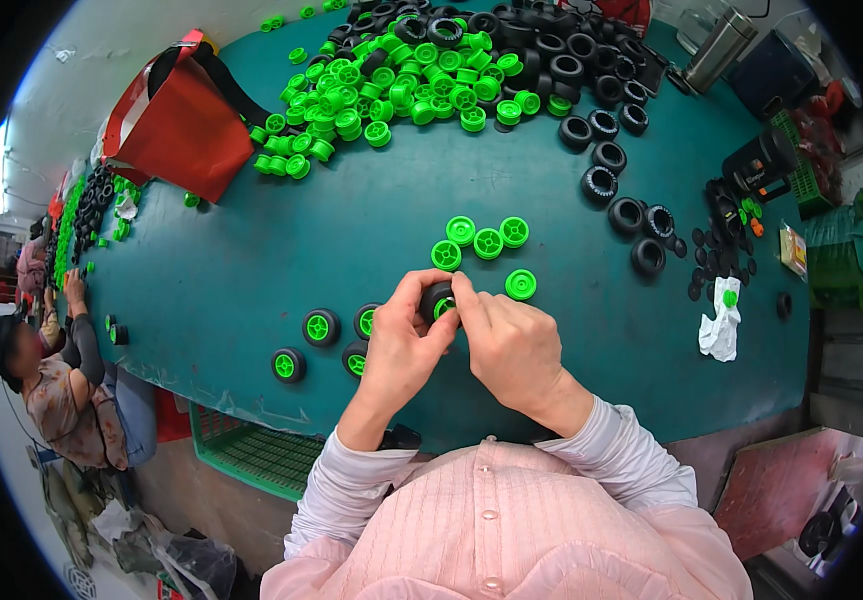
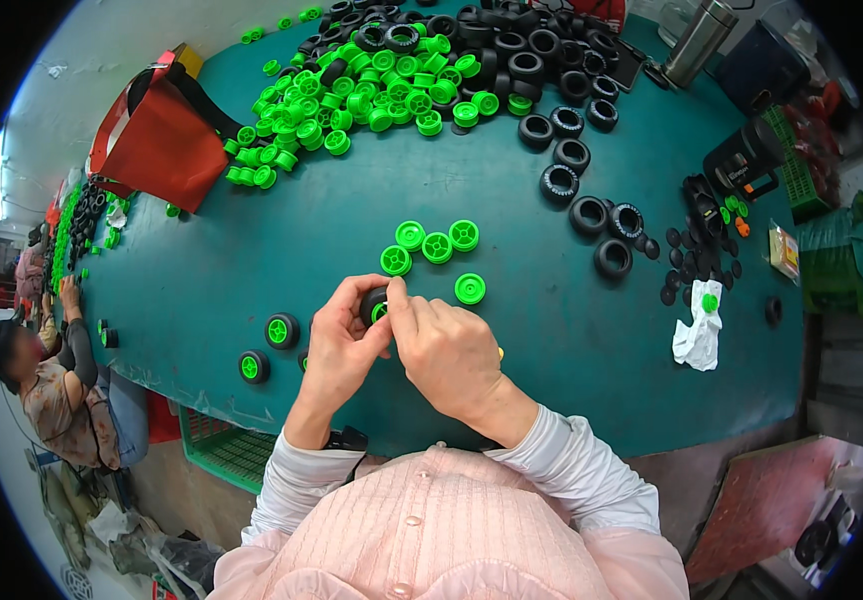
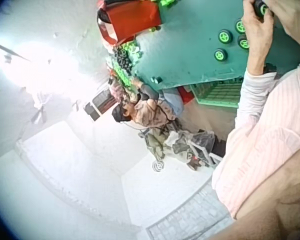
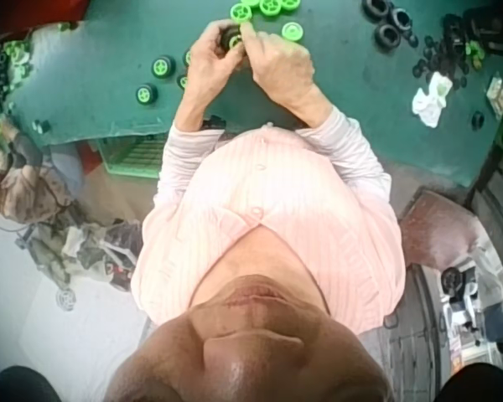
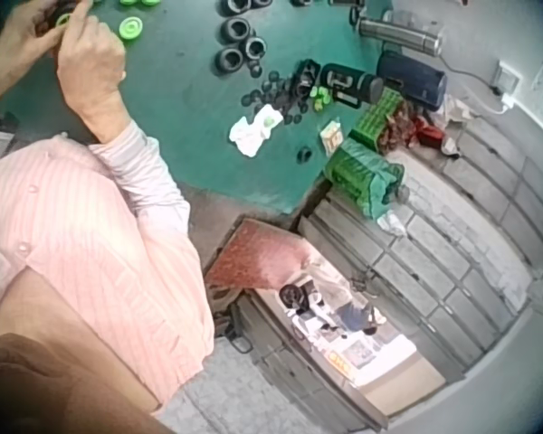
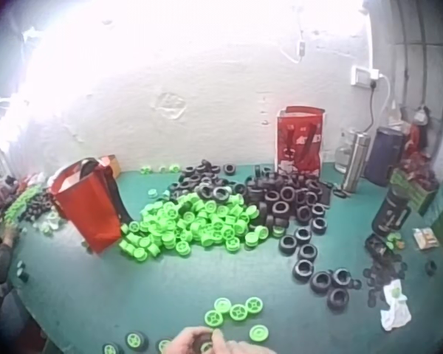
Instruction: Assemble plastic toy wheels by fitting green hubs into black rubber tires.
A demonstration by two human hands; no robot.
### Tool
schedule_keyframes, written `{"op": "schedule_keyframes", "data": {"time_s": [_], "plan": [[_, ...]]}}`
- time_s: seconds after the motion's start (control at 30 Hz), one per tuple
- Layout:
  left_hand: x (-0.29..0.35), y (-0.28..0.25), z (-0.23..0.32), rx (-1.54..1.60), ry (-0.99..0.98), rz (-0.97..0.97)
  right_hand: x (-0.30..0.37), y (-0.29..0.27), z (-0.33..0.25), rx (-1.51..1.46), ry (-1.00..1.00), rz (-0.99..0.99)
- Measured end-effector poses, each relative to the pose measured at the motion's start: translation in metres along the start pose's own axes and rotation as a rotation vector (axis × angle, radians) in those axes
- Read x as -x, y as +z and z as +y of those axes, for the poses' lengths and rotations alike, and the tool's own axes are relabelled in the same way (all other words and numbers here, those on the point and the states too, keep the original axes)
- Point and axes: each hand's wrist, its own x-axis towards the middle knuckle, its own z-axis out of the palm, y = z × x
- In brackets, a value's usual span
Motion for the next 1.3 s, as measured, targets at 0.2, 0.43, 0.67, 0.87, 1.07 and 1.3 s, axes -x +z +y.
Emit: {"op": "schedule_keyframes", "data": {"time_s": [0.2,0.43,0.67,0.87,1.07,1.3], "plan": [[-0.008,-0.013,0.0,-0.004,0.035,-0.1,0.003,-0.006,0.004,-0.07,-0.026,0.037],[-0.001,0.011,-0.014,0.26,0.113,0.065,0.0,-0.004,-0.004,-0.333,0.218,0.119],[-0.002,0.012,-0.012,0.365,0.132,0.215,0.002,-0.005,-0.006,-0.379,0.315,0.079],[0.004,0.018,-0.009,0.24,0.115,0.209,-0.002,0.002,-0.006,-0.466,0.334,0.067],[0.001,0.021,-0.029,0.124,0.212,0.238,-0.002,0.001,-0.005,-0.329,0.292,0.044],[-0.001,0.014,-0.021,0.037,0.143,0.156,0.0,0.008,-0.004,-0.222,0.217,0.078]]}}
